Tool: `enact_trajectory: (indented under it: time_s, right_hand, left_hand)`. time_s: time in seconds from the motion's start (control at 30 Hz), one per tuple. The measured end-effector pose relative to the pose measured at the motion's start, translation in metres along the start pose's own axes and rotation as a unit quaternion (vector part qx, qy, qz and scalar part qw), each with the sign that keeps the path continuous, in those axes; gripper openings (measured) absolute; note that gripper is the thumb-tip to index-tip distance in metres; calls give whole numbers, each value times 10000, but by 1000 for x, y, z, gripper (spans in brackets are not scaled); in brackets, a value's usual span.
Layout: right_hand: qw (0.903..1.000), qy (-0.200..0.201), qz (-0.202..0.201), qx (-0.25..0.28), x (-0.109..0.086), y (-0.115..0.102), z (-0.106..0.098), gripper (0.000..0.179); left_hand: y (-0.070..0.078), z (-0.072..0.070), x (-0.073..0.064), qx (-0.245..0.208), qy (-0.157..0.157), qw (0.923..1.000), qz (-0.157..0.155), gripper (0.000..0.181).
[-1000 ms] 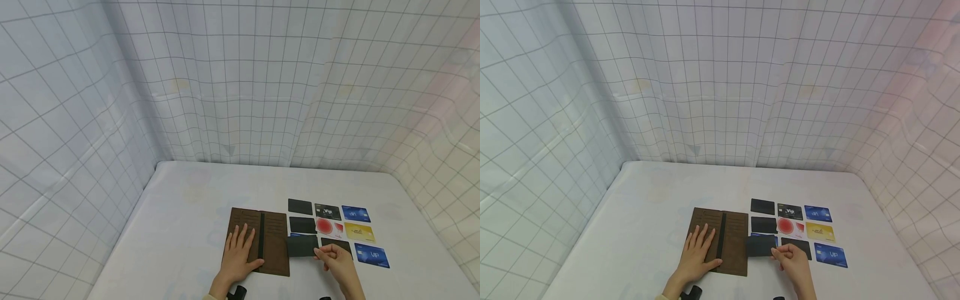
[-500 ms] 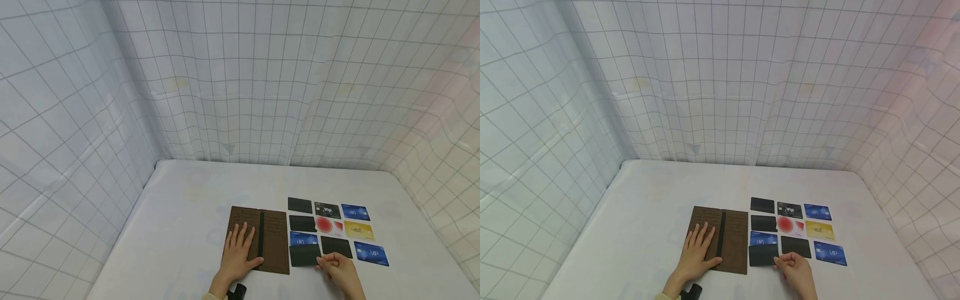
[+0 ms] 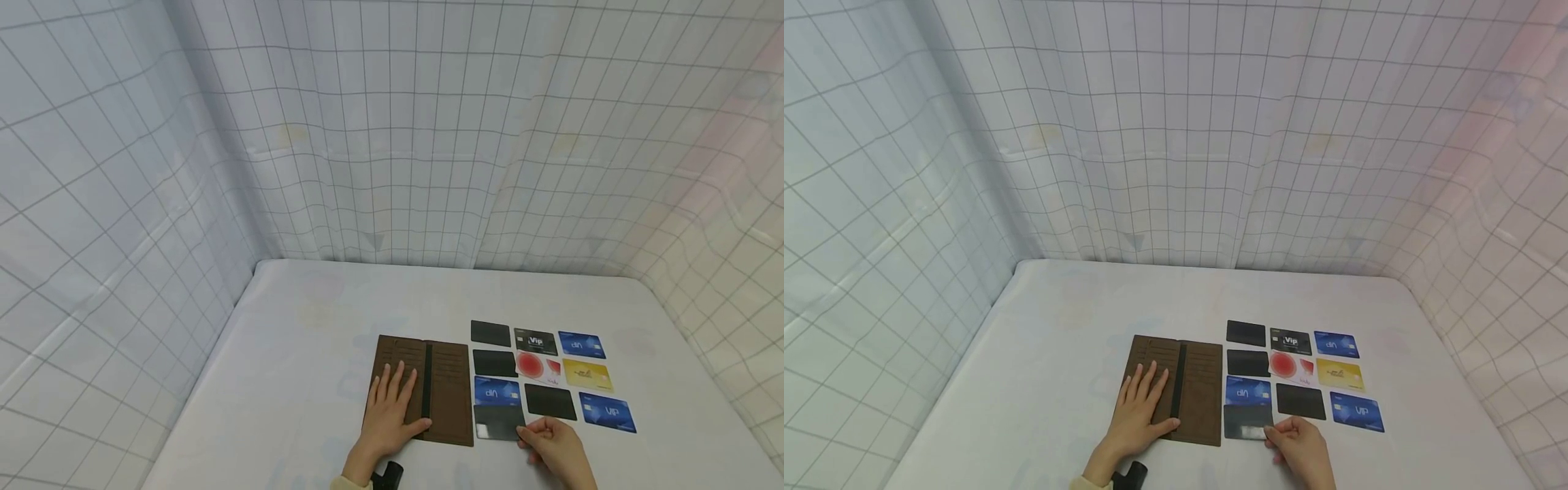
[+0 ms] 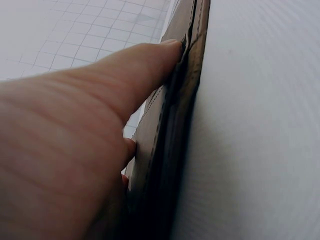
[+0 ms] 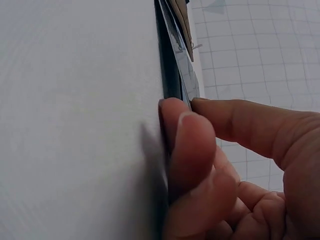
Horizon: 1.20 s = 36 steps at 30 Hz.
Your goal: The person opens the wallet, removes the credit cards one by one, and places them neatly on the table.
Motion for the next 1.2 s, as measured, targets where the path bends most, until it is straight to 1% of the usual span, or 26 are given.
enact_trajectory:
  time_s: [0.3, 0.53, 0.8, 1.07, 1.2]
  right_hand:
    - [9998, -81, 131, -121, 1, -1, 2, 28]
    - [9997, -174, 50, -162, 1, -2, 3, 29]
    - [9993, -179, 10, -332, -1, -3, 3, 28]
    - [9983, 33, -14, -588, -2, -1, 4, 26]
    - [9983, 107, 27, -573, -2, -1, 5, 24]
  left_hand:
    - [-1, 1, 1, 59, -13, 10000, 17, 84]
    - [0, 0, 1, 99, -8, 9999, 30, 84]
    - [-1, 1, 1, 5, -23, 10000, -31, 85]
    - [0, 1, 1, 10, -42, 10000, -14, 85]
    - [0, 0, 1, -10, -21, 10000, -11, 84]
Point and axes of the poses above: each hand's wrist, its own x-axis towards the middle knuckle, its own z-axis out of the palm, y = z × x, the point moved 7 cm from there along x, towards the middle knuckle, and after that the axes turned 14 degrees about z, right-handed, at the moved point
